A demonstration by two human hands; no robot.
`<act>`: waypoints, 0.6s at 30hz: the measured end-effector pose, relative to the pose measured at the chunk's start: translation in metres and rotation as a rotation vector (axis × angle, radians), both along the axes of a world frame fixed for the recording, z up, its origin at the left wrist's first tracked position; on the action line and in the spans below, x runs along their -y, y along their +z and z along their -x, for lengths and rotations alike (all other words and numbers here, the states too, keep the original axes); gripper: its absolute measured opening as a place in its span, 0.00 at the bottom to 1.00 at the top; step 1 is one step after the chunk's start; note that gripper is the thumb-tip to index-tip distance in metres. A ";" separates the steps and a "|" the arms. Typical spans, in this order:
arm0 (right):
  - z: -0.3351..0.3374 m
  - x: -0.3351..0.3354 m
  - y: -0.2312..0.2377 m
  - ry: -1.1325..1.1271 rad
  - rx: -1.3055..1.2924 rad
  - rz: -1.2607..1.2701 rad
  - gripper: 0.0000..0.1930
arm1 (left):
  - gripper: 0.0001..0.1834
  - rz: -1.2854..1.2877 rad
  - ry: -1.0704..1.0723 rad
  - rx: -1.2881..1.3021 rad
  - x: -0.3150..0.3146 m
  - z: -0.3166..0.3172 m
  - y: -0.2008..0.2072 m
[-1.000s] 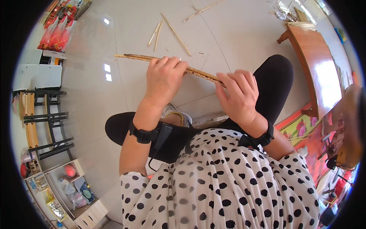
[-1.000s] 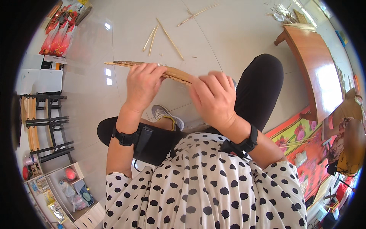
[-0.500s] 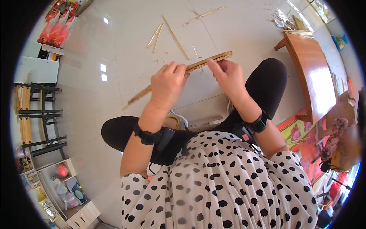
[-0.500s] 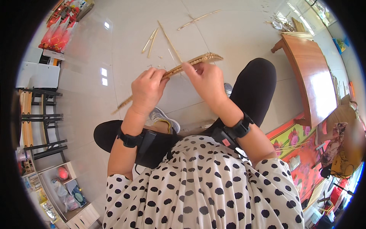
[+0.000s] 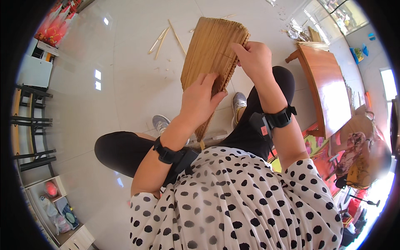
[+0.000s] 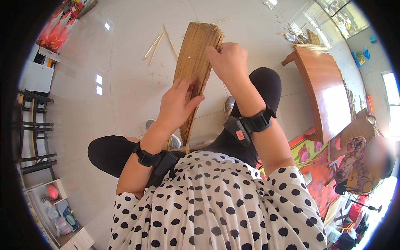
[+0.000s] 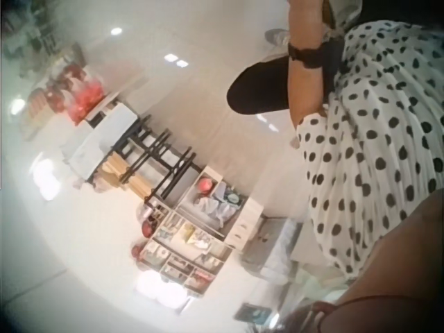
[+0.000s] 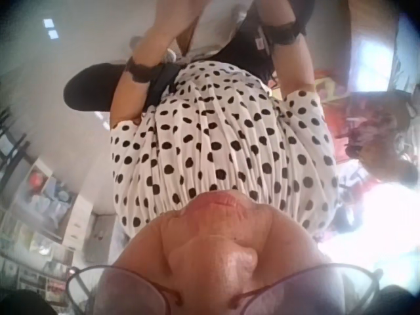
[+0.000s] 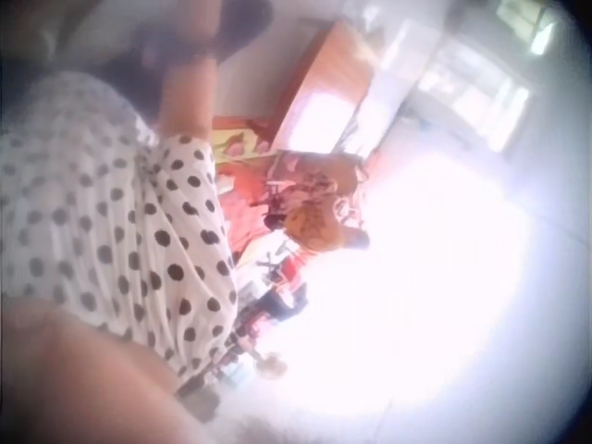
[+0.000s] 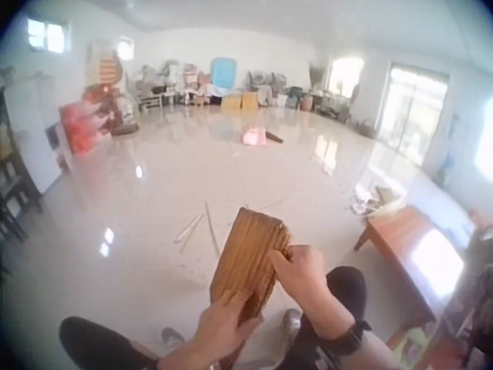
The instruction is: The person sits on the floor and weaves a bamboo mat using a needle and white thread. They repeatedly pass the needle through the bamboo strips to secure them together, gradually extending the woven section.
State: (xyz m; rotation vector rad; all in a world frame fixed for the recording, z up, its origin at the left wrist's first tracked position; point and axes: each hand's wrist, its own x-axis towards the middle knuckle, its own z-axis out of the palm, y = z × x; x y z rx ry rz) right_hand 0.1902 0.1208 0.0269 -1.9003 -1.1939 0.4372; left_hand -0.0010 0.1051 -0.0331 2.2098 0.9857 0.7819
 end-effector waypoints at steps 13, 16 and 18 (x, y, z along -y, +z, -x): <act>-0.014 -0.012 -0.002 0.016 0.085 0.127 0.21 | 0.06 0.238 0.024 0.666 -0.041 -0.050 -0.013; -0.010 -0.010 0.003 -0.016 0.083 0.134 0.20 | 0.05 0.164 0.052 0.664 -0.044 -0.056 -0.002; -0.007 -0.010 0.005 -0.018 0.086 0.130 0.21 | 0.03 0.105 0.059 0.660 -0.048 -0.058 0.001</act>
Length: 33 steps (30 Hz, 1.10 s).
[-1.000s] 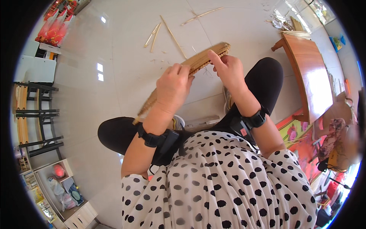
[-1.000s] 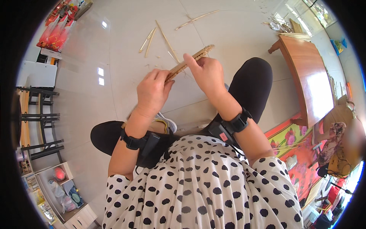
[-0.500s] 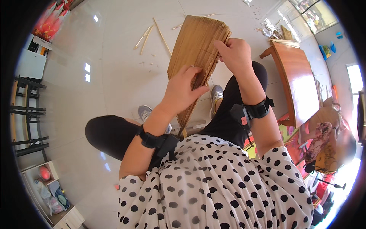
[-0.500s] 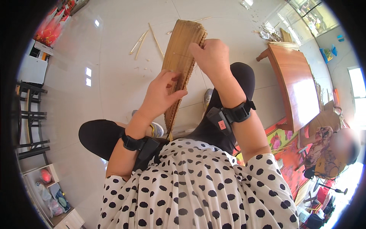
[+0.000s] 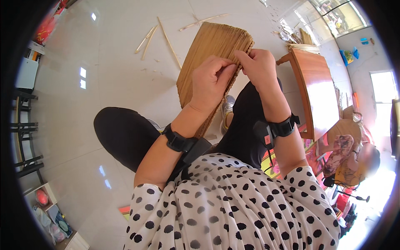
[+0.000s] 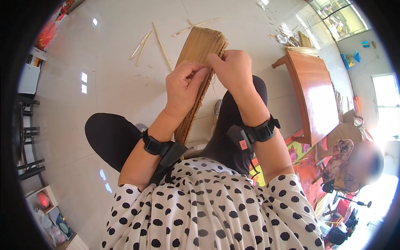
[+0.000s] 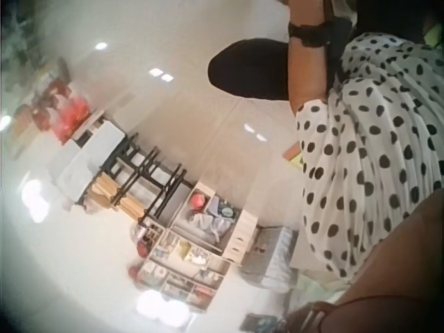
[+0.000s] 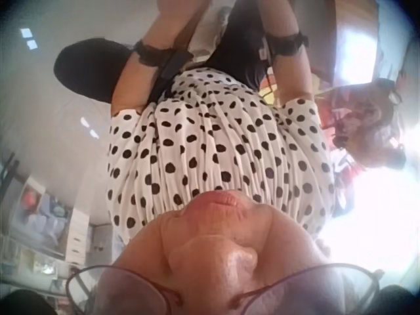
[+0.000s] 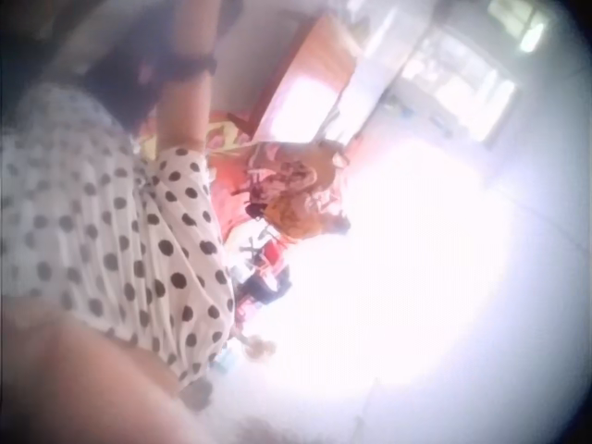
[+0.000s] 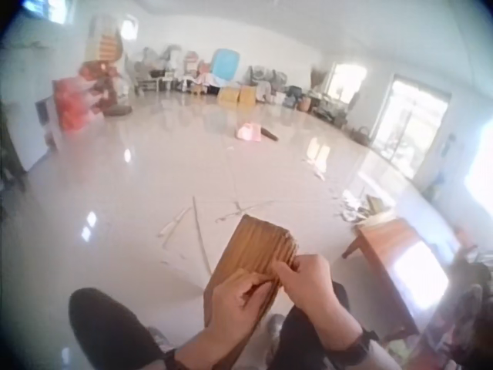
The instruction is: The person sits on the floor and weaves a bamboo mat using a needle and white thread. They repeatedly pass the needle through the bamboo strips to secure them together, gradually extending the woven section.
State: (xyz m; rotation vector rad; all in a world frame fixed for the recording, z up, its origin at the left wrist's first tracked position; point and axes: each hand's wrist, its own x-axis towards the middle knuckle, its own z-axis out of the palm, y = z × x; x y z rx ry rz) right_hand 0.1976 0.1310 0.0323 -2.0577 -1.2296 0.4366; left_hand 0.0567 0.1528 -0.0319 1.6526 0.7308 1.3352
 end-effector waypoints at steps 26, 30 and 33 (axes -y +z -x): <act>0.001 0.005 0.006 0.148 0.210 0.080 0.24 | 0.10 0.057 -0.123 0.277 -0.009 0.091 0.091; 0.003 0.007 0.006 0.152 0.187 0.056 0.23 | 0.10 0.136 -0.017 0.371 -0.015 0.095 0.088; 0.003 0.005 0.003 0.151 0.163 0.033 0.22 | 0.09 0.129 -0.092 0.372 -0.020 0.100 0.083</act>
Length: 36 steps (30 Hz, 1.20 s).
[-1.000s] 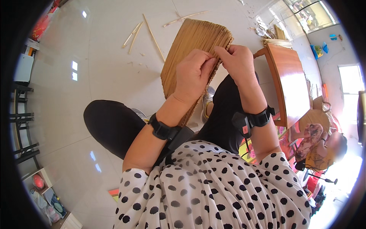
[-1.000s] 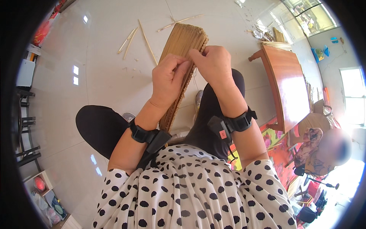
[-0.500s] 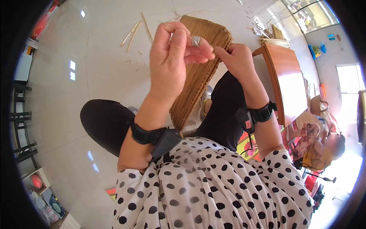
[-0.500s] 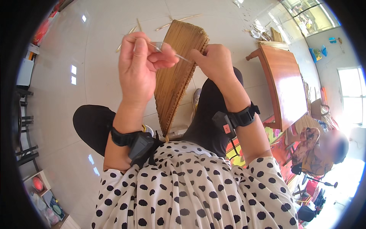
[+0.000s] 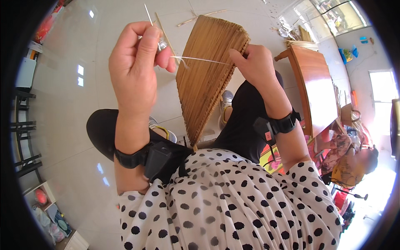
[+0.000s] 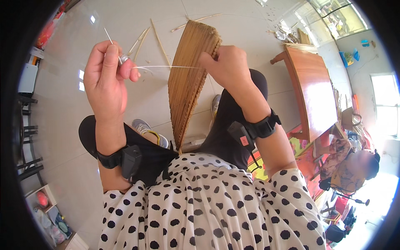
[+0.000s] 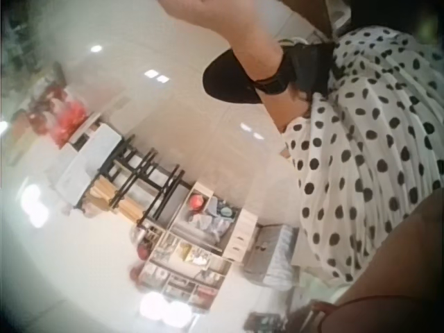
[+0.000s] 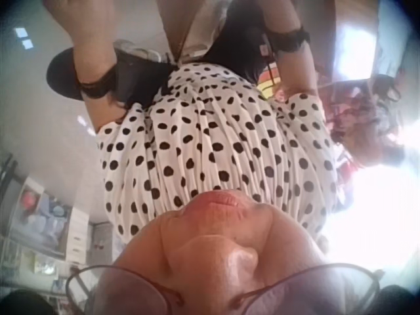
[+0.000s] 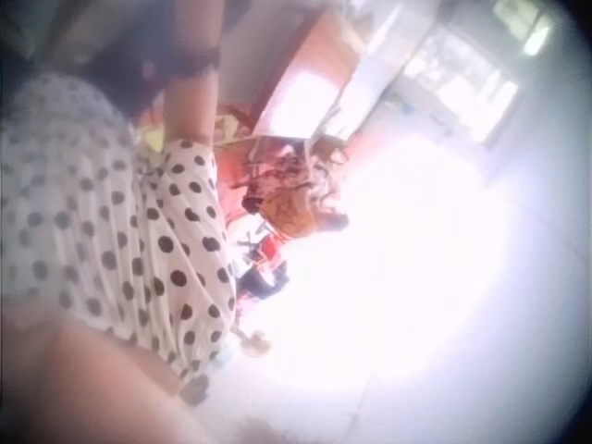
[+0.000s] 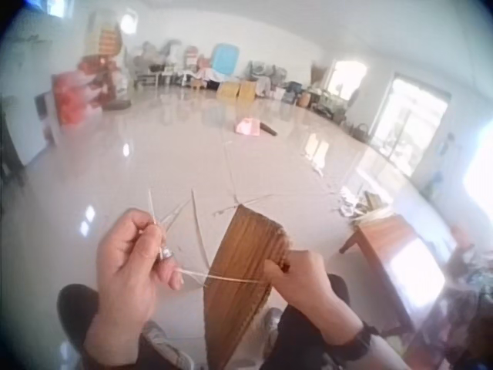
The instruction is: The person sits on the floor and weaves a bamboo mat using a needle and white thread. They repeatedly pass the needle through the bamboo strips to secure them together, gradually extending the woven section.
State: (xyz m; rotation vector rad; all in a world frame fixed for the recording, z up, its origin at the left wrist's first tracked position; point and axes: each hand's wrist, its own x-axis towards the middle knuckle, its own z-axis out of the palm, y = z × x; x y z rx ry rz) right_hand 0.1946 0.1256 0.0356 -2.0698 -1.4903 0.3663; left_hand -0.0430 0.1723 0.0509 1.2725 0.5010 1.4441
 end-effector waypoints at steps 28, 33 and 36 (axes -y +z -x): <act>0.014 0.009 0.004 -0.022 -0.112 -0.005 0.18 | 0.09 -0.442 0.035 -0.859 0.014 -0.013 -0.045; 0.017 0.009 0.004 -0.011 -0.134 -0.005 0.17 | 0.09 -0.441 0.022 -0.893 0.014 -0.012 -0.043; 0.017 0.009 0.004 -0.031 -0.150 -0.003 0.18 | 0.09 -0.442 0.026 -0.889 0.015 -0.011 -0.042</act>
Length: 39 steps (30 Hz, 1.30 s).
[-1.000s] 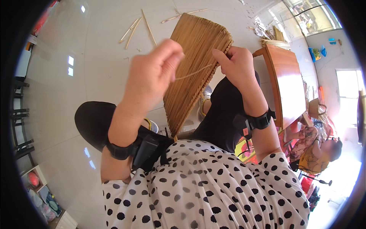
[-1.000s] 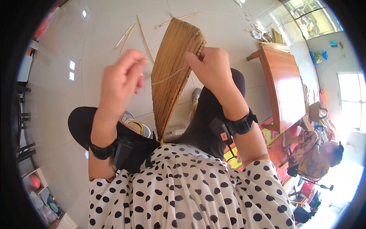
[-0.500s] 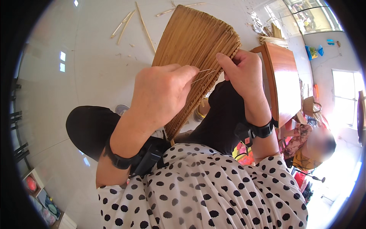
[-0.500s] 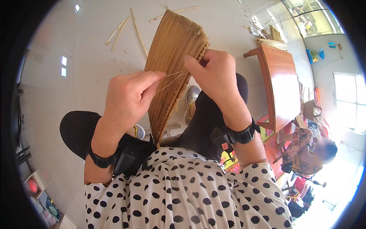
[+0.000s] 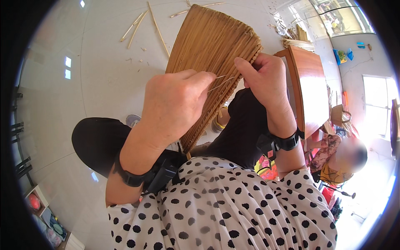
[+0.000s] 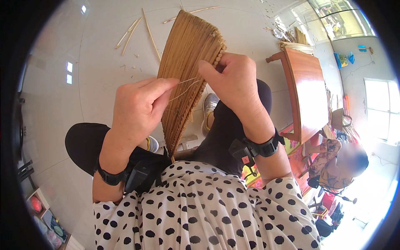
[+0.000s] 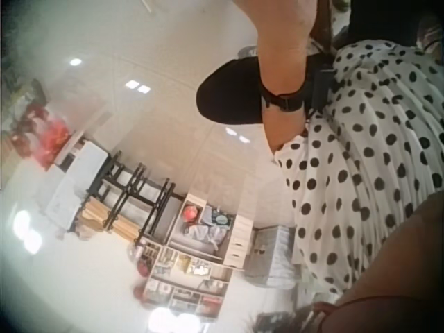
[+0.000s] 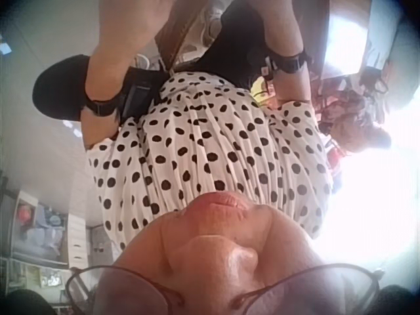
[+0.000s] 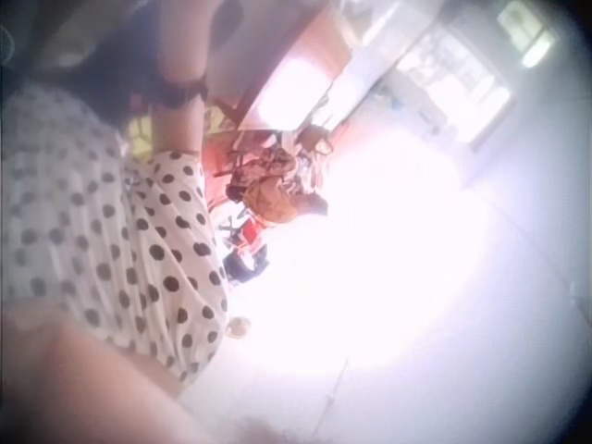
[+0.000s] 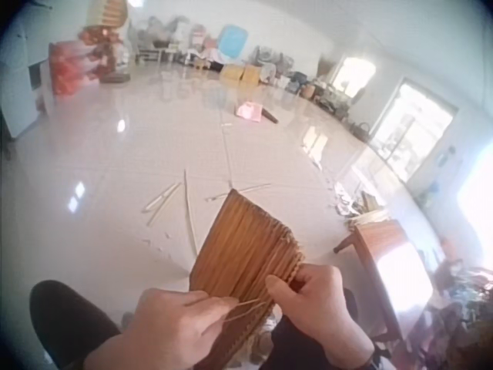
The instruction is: The person sits on the floor and weaves a bamboo mat using a needle and white thread. They repeatedly pass the needle through the bamboo strips to secure them together, gradually extending the woven section.
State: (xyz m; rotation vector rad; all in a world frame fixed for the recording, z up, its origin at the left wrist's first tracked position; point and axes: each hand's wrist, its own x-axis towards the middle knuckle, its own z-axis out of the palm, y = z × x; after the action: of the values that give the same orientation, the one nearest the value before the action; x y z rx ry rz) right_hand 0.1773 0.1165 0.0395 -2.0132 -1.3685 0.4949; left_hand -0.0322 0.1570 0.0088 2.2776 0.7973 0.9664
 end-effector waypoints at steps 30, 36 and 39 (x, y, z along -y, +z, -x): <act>0.022 -0.012 0.003 0.055 -0.069 -0.038 0.19 | 0.14 -0.232 0.013 -0.174 -0.015 0.020 0.012; 0.038 -0.024 -0.001 0.106 -0.041 -0.053 0.20 | 0.10 -0.169 0.026 -0.142 -0.022 0.033 0.018; 0.050 -0.020 -0.005 0.139 -0.134 -0.109 0.19 | 0.09 -0.133 0.034 -0.115 -0.029 0.044 0.016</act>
State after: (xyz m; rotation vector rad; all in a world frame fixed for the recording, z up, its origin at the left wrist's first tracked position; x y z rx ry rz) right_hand 0.1278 0.1367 0.0348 -1.7740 -1.4268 0.5929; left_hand -0.0763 0.1863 0.0251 2.4594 0.8447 0.9356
